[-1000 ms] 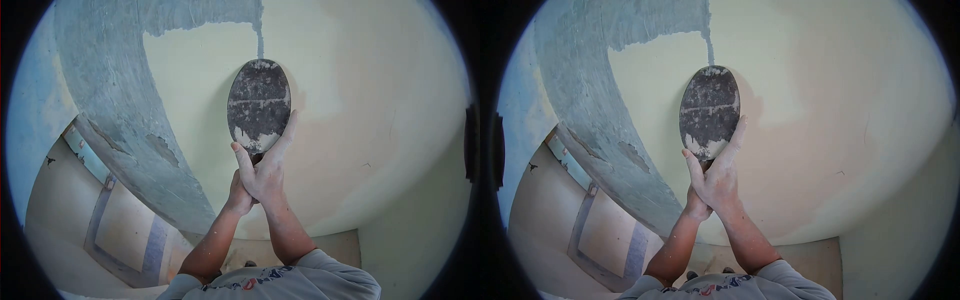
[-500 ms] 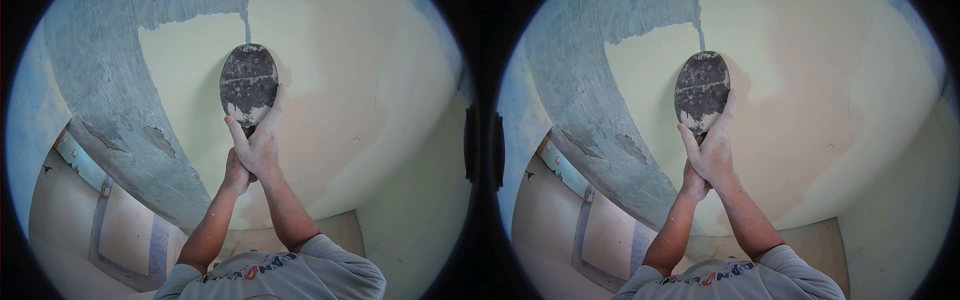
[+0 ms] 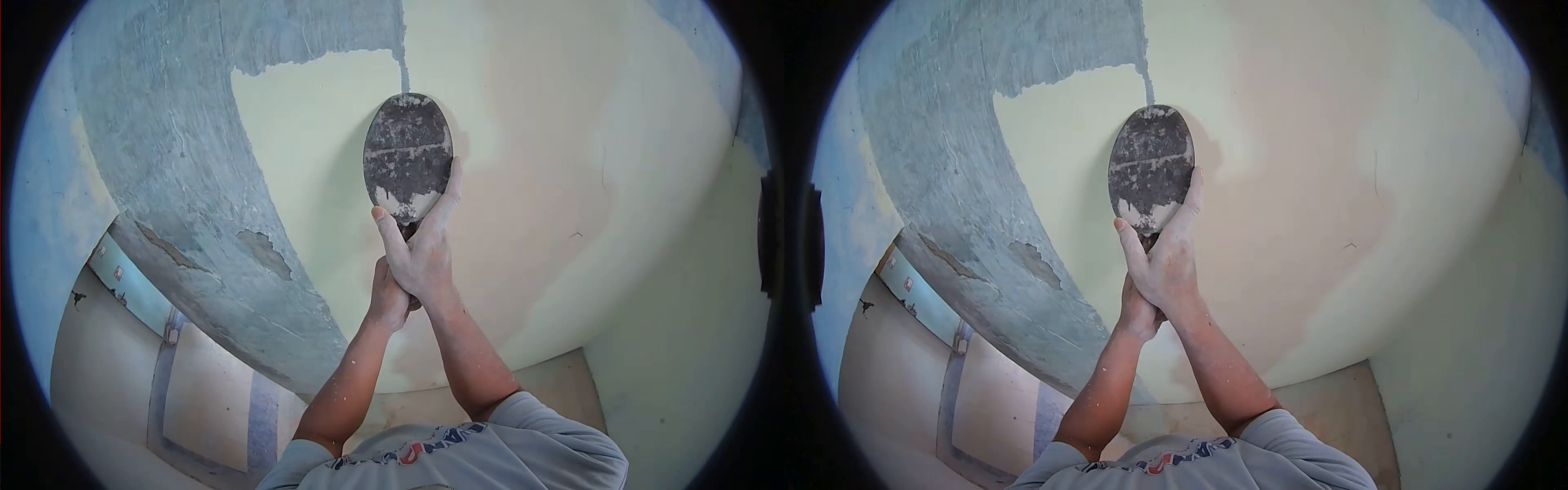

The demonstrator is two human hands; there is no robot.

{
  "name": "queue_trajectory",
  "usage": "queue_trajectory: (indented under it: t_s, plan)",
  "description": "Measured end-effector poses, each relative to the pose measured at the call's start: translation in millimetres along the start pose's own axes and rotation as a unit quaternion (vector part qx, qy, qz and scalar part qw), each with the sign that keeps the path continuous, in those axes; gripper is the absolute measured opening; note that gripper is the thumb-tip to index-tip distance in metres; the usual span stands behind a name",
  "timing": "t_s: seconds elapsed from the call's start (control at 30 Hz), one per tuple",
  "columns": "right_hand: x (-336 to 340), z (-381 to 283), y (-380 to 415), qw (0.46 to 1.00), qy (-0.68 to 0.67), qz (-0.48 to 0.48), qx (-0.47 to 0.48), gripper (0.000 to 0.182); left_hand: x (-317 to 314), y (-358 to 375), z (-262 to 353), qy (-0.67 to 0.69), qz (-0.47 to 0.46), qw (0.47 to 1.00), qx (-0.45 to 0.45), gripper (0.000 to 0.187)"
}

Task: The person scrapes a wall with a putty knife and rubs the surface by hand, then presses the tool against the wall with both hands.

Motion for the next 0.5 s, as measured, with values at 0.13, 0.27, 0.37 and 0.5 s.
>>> queue_trajectory:
  t_s: [0.13, 0.27, 0.37, 0.5]
  plan:
    - [-1, 0, -2, 1.000, 0.007, 0.006, 0.014, 0.104, 1, -3, 2, -0.003, -0.001, 1.000, -0.007, 0.036]
    - [-4, -3, -19, 0.995, 0.045, 0.022, 0.085, 0.105, 2, -19, 15, -0.006, -0.002, 1.000, -0.023, 0.036]
    - [-7, -21, -42, 0.998, 0.042, 0.028, 0.039, 0.106, -6, -35, 35, -0.015, -0.030, 0.999, -0.025, 0.038]
    - [-5, -15, -38, 1.000, -0.008, 0.018, 0.021, 0.106, -8, -30, 30, -0.002, -0.022, 1.000, -0.011, 0.035]
Point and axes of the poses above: each hand's wrist, its own y-axis away from the middle knuckle, its own x-axis out of the back of the hand, z = x × y, the point moved 5 cm from there along -y, towards the middle knuckle
